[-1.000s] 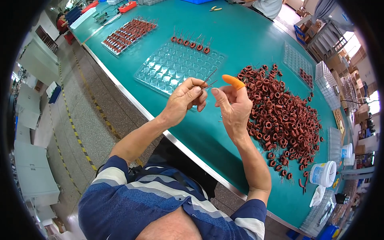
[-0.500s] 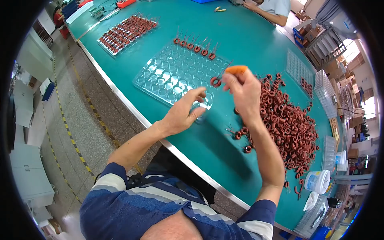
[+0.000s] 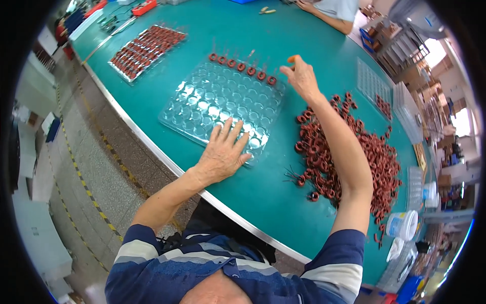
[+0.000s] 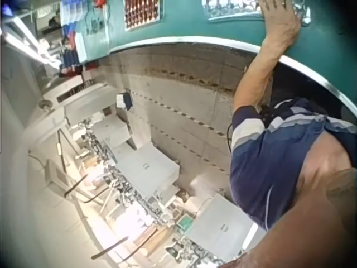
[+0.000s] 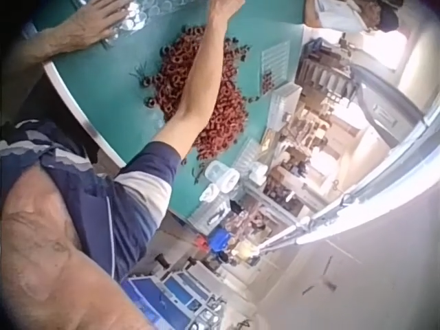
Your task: The recorder picks up small copper coils from a pile, inspects them using a hand tool, and places them into a transparent grid tray.
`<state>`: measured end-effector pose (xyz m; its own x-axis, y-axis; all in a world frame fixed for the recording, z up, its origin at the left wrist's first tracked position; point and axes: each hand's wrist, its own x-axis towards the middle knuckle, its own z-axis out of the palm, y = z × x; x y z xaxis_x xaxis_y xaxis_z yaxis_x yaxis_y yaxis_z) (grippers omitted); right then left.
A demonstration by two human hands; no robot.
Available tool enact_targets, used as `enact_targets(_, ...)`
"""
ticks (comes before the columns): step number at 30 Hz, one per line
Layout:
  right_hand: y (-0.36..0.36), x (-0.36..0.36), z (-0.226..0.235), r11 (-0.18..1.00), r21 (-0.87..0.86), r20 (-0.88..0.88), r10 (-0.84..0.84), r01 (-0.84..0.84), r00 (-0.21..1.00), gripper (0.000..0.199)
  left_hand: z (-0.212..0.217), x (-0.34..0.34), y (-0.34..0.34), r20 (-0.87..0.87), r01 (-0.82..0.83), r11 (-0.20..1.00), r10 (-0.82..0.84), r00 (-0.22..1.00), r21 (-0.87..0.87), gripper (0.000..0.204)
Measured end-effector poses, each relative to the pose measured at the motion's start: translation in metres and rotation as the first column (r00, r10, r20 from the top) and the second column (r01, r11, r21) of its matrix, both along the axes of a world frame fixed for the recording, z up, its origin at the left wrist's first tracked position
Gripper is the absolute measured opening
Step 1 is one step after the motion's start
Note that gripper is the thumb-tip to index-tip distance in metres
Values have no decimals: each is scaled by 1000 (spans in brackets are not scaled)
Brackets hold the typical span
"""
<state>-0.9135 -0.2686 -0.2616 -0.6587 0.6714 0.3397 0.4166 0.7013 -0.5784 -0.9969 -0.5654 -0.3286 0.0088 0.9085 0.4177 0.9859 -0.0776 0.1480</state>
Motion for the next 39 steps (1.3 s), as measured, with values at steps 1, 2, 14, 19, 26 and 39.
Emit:
enact_targets(1,0,7,8,998,60,11,-37,36,999,30,1,0,1,4,-3,1000,3,1000,0,51)
enact_targets(2,6,19,16,994,111,103,-17,5,995,38,0,0,4,10,-6,1000,6,1000,14,49)
enact_targets(14,-7,116,12,899,249,631,131,-360,764,19,8,6,2,94,25,989,-39,995,143,36)
enact_targets(19,-13,132,13,831,378,602,115,-409,790,12,5,12,-9,166,64,990,-84,983,123,35)
enact_targets(26,-54,168,32,911,398,205,25,-107,978,15,17,19,-16,245,35,960,-106,964,276,32)
enact_targets(39,-145,211,51,938,-320,-495,-43,-136,868,20,80,108,28,966,413,893,-75,-248,175,44)
